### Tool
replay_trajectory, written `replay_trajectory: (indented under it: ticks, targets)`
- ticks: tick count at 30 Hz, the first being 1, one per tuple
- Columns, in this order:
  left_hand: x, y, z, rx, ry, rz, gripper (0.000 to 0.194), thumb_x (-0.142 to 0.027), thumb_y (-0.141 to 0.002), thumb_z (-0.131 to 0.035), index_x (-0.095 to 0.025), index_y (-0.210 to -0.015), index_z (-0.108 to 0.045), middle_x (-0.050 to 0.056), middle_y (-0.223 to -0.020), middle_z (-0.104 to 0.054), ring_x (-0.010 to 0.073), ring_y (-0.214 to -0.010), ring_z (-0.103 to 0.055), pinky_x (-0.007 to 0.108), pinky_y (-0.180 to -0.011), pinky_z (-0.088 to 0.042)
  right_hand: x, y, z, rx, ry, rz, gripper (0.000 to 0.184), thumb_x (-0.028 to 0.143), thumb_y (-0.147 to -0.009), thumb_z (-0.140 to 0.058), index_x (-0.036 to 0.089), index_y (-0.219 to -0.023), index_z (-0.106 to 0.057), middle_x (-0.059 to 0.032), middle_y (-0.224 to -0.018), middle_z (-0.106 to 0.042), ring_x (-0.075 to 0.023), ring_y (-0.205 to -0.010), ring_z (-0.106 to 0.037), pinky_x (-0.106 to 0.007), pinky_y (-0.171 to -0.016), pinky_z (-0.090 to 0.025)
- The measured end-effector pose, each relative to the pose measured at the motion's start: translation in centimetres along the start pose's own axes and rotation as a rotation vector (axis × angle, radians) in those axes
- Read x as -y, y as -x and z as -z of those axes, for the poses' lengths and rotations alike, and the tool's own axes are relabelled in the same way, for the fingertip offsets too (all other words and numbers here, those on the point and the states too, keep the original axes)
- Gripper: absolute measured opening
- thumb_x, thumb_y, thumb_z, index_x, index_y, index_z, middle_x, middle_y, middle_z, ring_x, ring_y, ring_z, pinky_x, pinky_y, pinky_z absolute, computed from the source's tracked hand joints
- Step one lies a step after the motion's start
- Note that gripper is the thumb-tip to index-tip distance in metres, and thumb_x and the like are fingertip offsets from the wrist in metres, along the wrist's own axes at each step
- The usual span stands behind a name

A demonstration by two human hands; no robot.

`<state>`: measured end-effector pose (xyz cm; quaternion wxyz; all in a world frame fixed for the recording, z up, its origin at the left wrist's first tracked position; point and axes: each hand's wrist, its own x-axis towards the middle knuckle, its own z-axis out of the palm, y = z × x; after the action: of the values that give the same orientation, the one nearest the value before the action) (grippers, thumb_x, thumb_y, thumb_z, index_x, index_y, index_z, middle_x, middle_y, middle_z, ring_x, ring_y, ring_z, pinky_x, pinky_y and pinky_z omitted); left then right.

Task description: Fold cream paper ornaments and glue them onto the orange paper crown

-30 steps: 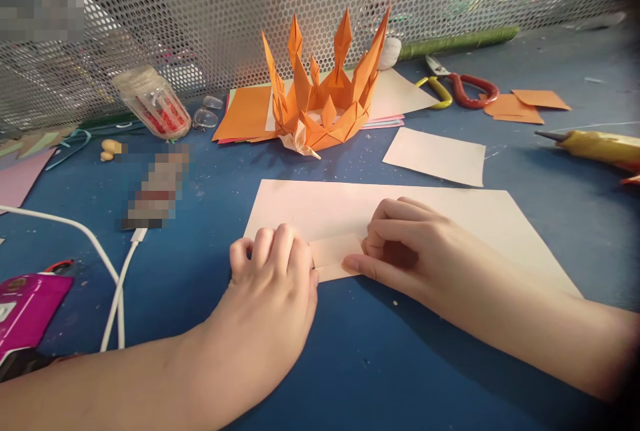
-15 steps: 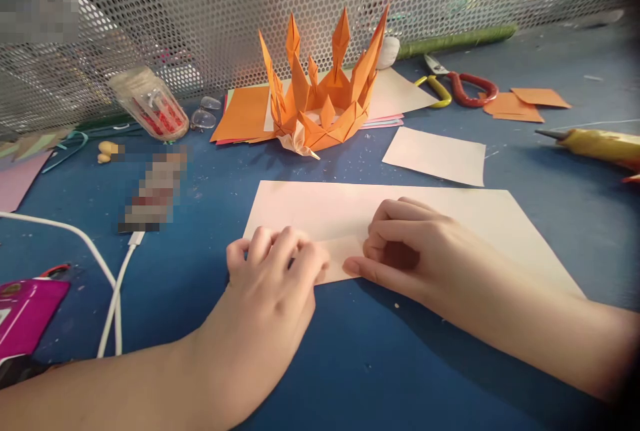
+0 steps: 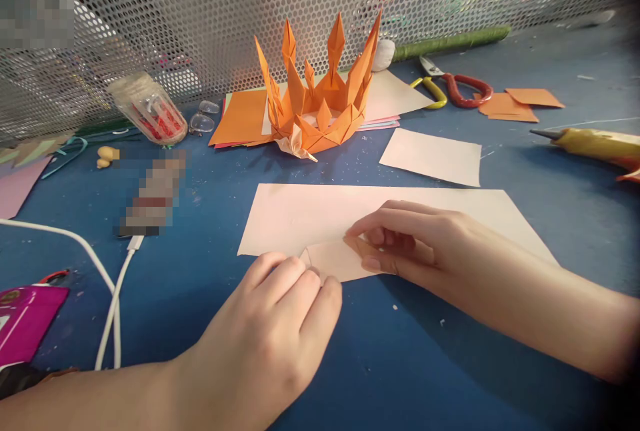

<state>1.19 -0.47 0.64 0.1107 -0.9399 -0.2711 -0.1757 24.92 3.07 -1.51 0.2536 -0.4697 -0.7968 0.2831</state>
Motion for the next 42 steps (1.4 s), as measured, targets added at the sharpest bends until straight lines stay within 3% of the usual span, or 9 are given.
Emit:
replay_trajectory:
  ticks: [3, 6, 12, 15, 18, 21, 27, 35, 42]
  targets:
    - [0.2, -0.1, 0.0, 0.010, 0.045, 0.011, 0.037, 0.007, -0.092, -0.043, -0.004, -0.110, -0.074, 0.006, -0.081, -0.074, 0.0211, -0.072, -0.064, 0.036, -0.073, -0.053, -0.1, 0.0, 0.2, 0.042, -0.005, 0.105, 0.028, 0.032, -0.102, -0.050, 0.026, -0.116, -0.074, -0.0077, -0.106, -0.068, -0.0154, -0.076, -0.067, -0.027, -0.064, -0.055]
    - [0.4, 0.2, -0.4, 0.021, 0.138, 0.049, 0.040, 0.007, -0.089, -0.042, -0.005, -0.110, -0.074, 0.008, -0.086, -0.074, 0.0218, -0.077, -0.065, 0.036, -0.076, -0.056, 0.0, -0.1, 0.1, 0.082, 0.019, 0.170, 0.031, 0.030, -0.103, -0.047, 0.023, -0.115, -0.075, -0.0109, -0.111, -0.067, -0.0150, -0.074, -0.067, -0.026, -0.058, -0.055]
    - [0.4, 1.0, -1.0, -0.005, 0.235, 0.029, 0.038, 0.003, -0.096, -0.040, -0.004, -0.120, -0.069, 0.013, -0.110, -0.076, 0.0237, -0.095, -0.069, 0.037, -0.085, -0.059, 0.0, 0.1, -0.7, -0.057, 0.018, 0.169, 0.011, 0.024, -0.097, -0.057, 0.023, -0.093, -0.068, -0.0027, -0.091, -0.070, -0.0099, -0.057, -0.058, -0.023, -0.052, -0.047]
    - [0.5, 0.8, -0.7, -0.025, 0.224, 0.005, 0.034, 0.002, -0.098, -0.043, -0.001, -0.119, -0.070, 0.014, -0.108, -0.078, 0.0245, -0.099, -0.070, 0.036, -0.093, -0.060, -0.1, 0.2, -0.9, -0.064, 0.006, 0.142, 0.011, 0.021, -0.097, -0.057, 0.025, -0.098, -0.067, 0.0017, -0.081, -0.068, -0.0081, -0.047, -0.048, -0.022, -0.045, -0.040]
    - [0.5, 0.5, -0.4, -0.020, 0.227, 0.002, 0.032, 0.002, -0.097, -0.044, 0.001, -0.114, -0.072, 0.016, -0.102, -0.078, 0.0247, -0.095, -0.072, 0.035, -0.092, -0.062, -0.1, 0.3, -1.0, -0.055, -0.005, 0.160, 0.021, 0.021, -0.101, -0.052, 0.026, -0.107, -0.072, -0.0022, -0.089, -0.071, -0.0116, -0.060, -0.061, -0.024, -0.054, -0.047]
    - [0.4, 0.5, -0.6, -0.006, 0.268, 0.053, 0.034, 0.004, -0.095, -0.044, 0.000, -0.112, -0.073, 0.016, -0.102, -0.077, 0.0233, -0.091, -0.072, 0.034, -0.087, -0.064, 0.1, 0.0, -0.9, -0.080, -0.013, 0.157, 0.026, 0.024, -0.103, -0.050, 0.025, -0.099, -0.075, -0.0052, -0.090, -0.072, -0.0158, -0.073, -0.068, -0.027, -0.063, -0.053]
    - [0.0, 1.2, -1.2, -0.027, 0.293, 0.161, 0.041, 0.006, -0.092, -0.043, -0.007, -0.118, -0.072, 0.022, -0.136, -0.068, 0.0324, -0.132, -0.061, 0.051, -0.108, -0.058, 0.3, -0.3, -0.7, -0.113, 0.022, 0.100, 0.020, 0.023, -0.097, -0.059, 0.023, -0.082, -0.073, -0.0017, -0.077, -0.069, -0.0111, -0.056, -0.058, -0.024, -0.050, -0.045]
    - [0.1, 0.7, -0.8, 0.010, 0.417, 0.293, 0.035, -0.001, -0.097, -0.047, -0.010, -0.115, -0.075, 0.017, -0.129, -0.073, 0.0234, -0.123, -0.068, 0.039, -0.107, -0.059, -0.2, -0.3, -1.2, -0.085, -0.091, 0.057, 0.021, 0.033, -0.097, -0.064, 0.024, -0.080, -0.072, 0.0003, -0.072, -0.064, -0.0100, -0.050, -0.050, -0.024, -0.043, -0.039]
    - [-0.1, 0.5, -0.5, 0.003, 0.114, 0.076, 0.036, 0.005, -0.093, -0.048, 0.001, -0.118, -0.074, 0.022, -0.124, -0.077, 0.0332, -0.114, -0.075, 0.045, -0.096, -0.065, -0.3, -0.2, -1.1, -0.101, -0.033, 0.188, 0.020, 0.024, -0.100, -0.056, 0.024, -0.090, -0.074, -0.0033, -0.085, -0.068, -0.0144, -0.070, -0.065, -0.026, -0.060, -0.051]
